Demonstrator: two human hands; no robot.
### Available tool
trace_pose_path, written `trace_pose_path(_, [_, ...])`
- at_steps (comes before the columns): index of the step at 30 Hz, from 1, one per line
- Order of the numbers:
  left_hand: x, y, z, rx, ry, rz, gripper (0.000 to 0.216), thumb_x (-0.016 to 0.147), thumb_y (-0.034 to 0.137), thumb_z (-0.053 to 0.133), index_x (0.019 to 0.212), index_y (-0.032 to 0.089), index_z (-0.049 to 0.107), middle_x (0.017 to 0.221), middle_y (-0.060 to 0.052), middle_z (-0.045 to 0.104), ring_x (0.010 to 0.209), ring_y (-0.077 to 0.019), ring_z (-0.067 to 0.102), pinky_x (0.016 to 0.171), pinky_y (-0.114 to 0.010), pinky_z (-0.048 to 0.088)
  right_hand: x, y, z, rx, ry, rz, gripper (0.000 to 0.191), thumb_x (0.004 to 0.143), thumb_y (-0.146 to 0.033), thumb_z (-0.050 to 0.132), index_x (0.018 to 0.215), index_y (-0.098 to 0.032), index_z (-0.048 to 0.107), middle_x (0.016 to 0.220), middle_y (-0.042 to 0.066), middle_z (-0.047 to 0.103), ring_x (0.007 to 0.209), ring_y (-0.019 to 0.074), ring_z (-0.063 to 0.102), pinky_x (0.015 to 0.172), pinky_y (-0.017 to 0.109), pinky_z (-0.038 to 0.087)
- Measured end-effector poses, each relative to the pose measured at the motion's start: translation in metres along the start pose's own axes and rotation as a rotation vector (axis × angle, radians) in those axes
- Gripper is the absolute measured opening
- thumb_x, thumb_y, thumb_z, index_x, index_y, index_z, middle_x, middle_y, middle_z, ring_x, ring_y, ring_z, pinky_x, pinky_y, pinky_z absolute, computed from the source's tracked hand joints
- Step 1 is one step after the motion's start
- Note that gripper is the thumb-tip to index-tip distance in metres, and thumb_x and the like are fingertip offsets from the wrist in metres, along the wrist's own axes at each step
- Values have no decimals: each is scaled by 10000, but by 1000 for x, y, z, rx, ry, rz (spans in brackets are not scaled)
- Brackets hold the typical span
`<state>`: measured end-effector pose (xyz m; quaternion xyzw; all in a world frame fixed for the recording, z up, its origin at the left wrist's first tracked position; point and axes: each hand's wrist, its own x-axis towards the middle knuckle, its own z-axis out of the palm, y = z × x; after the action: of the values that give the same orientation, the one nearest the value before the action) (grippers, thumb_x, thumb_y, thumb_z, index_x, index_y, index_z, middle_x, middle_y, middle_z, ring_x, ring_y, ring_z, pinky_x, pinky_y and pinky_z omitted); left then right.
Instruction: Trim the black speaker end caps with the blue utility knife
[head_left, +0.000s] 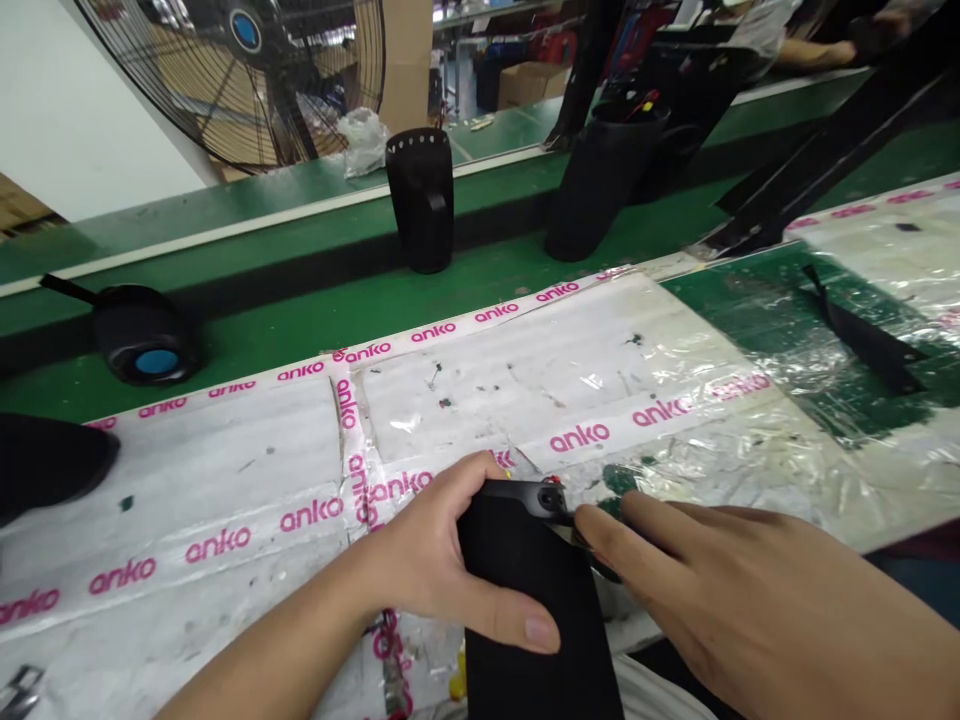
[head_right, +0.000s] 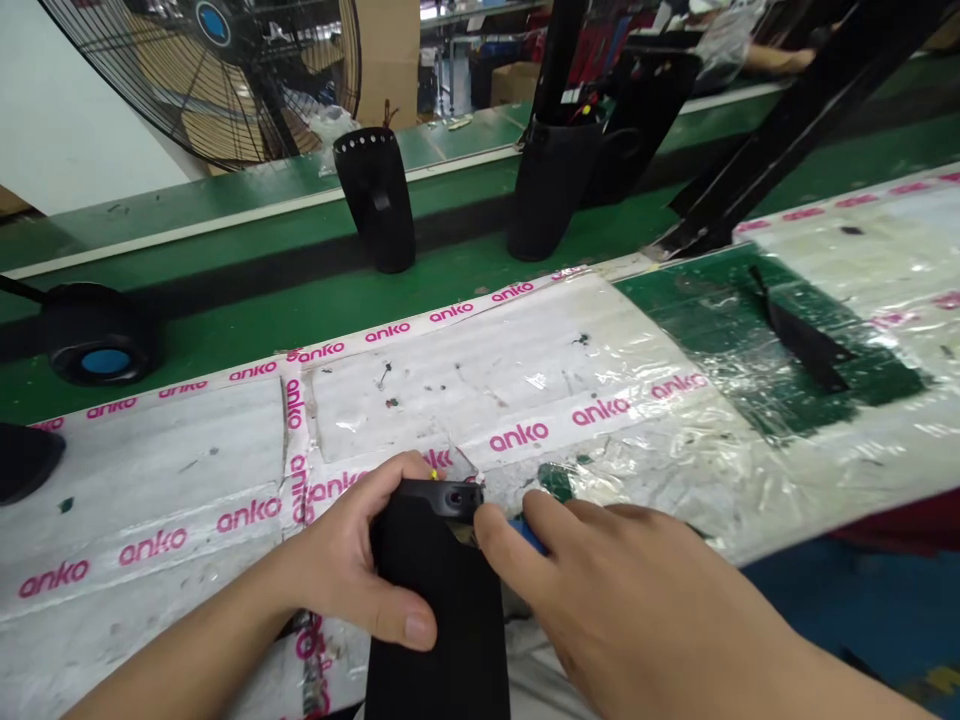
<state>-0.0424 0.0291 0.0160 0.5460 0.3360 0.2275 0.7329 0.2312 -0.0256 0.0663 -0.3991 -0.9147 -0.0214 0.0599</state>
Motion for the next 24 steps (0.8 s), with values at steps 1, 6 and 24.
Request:
trace_pose_path(1, [0,1,0,9,-3,-8,829,443,451,1157,1054,215,648,975,6,636,840,-142,548,683,-224,444,2,1,0,24,27,-11,697,642,-43,584,1309,-241,542,868,-26,675,525,178,651,456,354,414])
trace_pose_path(6, [1,4,1,15,-6,3,826,453,469,1150,1074,219,666,1006,-7,656,855,-150,568,688,-226,467,8,1,1,-5,85,25,706,610,-16,545,1271,-265,529,797,-37,653,442,193,632,403,384,406])
trace_pose_path(24, [3,7,4,-129,-54,23,743,512,391,1155,1016,221,635,839,52,663,683,-89,553,596,-181,453,-10,7,17,-74,-9,51,760,623,-110,654,1343,-311,514,832,-2,627,495,280,570,504,441,326])
